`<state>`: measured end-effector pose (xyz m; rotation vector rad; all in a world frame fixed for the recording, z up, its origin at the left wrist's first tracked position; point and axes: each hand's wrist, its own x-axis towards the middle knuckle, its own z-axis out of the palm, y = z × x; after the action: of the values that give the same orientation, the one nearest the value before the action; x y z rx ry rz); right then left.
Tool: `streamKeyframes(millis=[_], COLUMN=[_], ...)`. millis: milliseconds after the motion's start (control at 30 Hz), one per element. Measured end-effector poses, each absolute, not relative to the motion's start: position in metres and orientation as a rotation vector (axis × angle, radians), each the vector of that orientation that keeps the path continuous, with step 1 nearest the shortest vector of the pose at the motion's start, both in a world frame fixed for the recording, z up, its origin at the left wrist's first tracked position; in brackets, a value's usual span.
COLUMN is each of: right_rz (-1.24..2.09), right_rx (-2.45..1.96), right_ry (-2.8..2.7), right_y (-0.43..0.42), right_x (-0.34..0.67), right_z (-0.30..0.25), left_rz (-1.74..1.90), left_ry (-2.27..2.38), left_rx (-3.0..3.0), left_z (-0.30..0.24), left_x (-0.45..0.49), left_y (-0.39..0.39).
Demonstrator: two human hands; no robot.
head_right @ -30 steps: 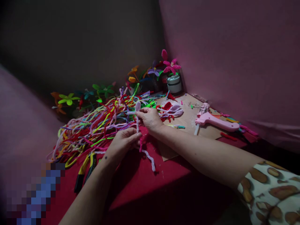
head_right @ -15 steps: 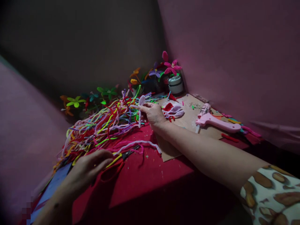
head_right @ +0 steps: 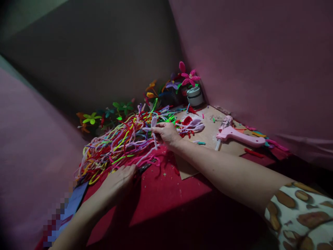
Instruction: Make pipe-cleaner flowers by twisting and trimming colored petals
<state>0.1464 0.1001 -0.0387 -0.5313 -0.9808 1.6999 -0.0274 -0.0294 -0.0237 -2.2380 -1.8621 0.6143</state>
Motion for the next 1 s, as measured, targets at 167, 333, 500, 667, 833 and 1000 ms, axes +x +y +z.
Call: streamKeyframes(millis=[167,333,500,667,833,1000], right_rz=[1.663,1.749,2.227,2.283,2.157,2.125], right_rx=[-0.526,-0.45,-0.223,-0.323,-0.422,-0.453], right_ry=[-0.959,-1.026,-1.167,-1.211,-1.236,-1.225], right_y=[0.103,0.101,0.089,0.085,0.088,0.088], right_x=[0.149,0.15,0.147,0.143,0.138,0.137], right_z=[-0.036,-0.036,-0.042,-0.05,-0.057,-0.057], left_rz=[0.648,0.617,0.563,0.548,0.463,0.472], left_ry=[-1.942,-2.093,-2.195,-2.282,-2.283,-2.195], left_rx=[-2.176,-2.1,-2.202,-2.215,-2.14,-2.267], left_z=[-0.021,-0.018,-0.01,-0.009,-0.02,-0.004], left_x=[-0.03,-0.035,-0.042,-0.047,-0.041,-0.043], left_y=[-0.009,0.006,0.014,0.017,0.013,0.014])
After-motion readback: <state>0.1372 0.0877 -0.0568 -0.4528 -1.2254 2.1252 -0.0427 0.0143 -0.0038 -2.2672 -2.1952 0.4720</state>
